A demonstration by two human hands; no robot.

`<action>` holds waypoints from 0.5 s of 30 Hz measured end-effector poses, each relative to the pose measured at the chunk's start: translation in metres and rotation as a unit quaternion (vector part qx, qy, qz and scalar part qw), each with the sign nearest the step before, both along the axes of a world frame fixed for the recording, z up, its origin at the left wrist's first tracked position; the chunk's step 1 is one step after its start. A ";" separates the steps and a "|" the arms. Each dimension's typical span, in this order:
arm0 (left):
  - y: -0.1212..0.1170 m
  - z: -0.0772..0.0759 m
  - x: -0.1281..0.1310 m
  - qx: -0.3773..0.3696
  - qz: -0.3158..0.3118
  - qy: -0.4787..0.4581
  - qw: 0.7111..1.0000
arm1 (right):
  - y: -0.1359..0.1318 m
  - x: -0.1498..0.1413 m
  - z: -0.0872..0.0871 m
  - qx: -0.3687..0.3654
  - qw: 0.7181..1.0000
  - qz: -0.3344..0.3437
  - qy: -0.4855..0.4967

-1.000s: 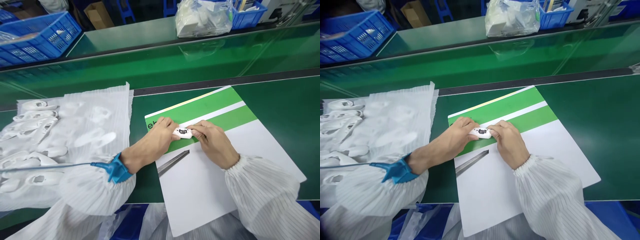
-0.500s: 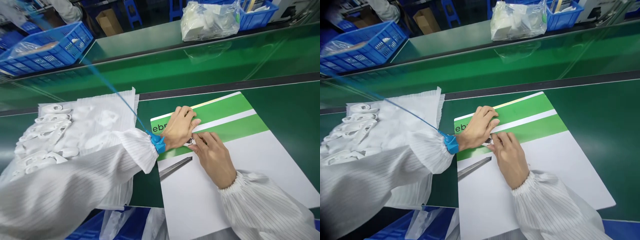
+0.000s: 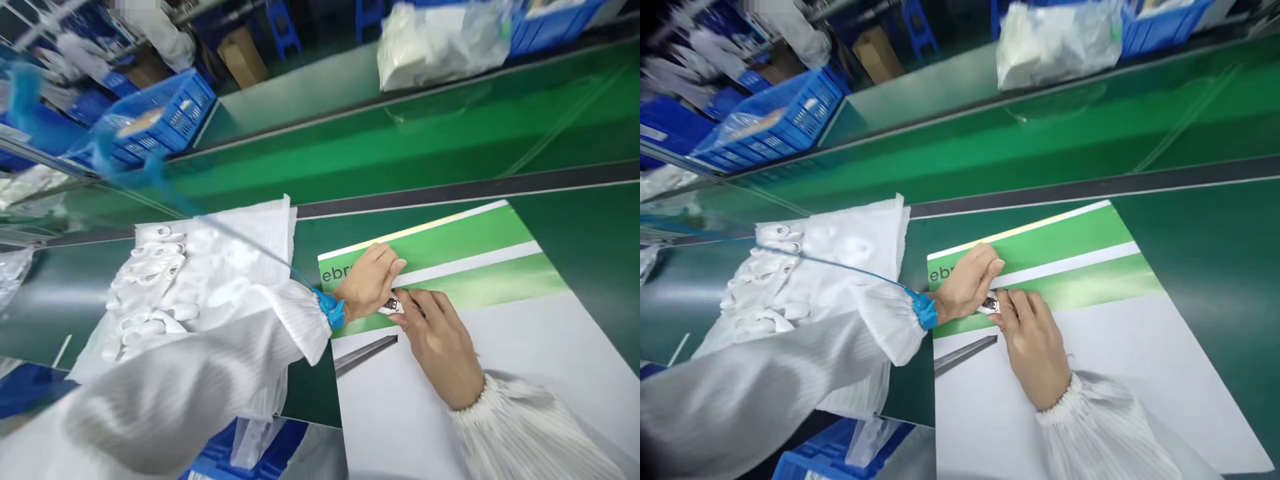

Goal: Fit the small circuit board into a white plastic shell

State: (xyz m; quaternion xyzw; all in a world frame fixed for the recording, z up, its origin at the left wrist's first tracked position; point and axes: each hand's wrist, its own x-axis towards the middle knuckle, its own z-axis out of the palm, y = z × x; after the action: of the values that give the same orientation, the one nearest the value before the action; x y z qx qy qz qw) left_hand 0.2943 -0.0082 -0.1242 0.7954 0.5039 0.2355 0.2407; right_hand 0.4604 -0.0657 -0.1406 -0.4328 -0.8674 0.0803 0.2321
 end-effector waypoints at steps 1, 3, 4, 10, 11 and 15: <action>0.001 -0.003 0.000 0.004 0.003 -0.002 1.000 | 0.001 0.000 -0.004 0.008 1.000 0.002 0.004; 0.003 -0.004 0.000 0.014 0.005 -0.004 1.000 | 0.003 0.001 -0.007 0.022 1.000 0.003 0.014; 0.003 -0.003 0.000 0.018 0.002 -0.002 1.000 | 0.003 0.003 -0.008 0.026 0.999 0.003 0.019; -0.014 0.015 -0.018 -0.042 -0.066 0.070 0.994 | 0.002 0.008 -0.014 0.042 0.999 -0.009 0.020; -0.020 0.019 -0.023 -0.064 -0.072 0.093 0.991 | 0.002 0.007 -0.015 0.043 0.999 -0.012 0.021; -0.044 0.030 -0.036 -0.134 -0.014 0.159 0.978 | 0.001 0.005 -0.014 0.035 0.998 -0.021 0.051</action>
State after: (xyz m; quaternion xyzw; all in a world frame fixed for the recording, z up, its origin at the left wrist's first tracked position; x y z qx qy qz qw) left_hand 0.2585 -0.0521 -0.0938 0.7902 0.5516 0.0328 0.2650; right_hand 0.4655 -0.0643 -0.1544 -0.4379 -0.8474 0.0671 0.2925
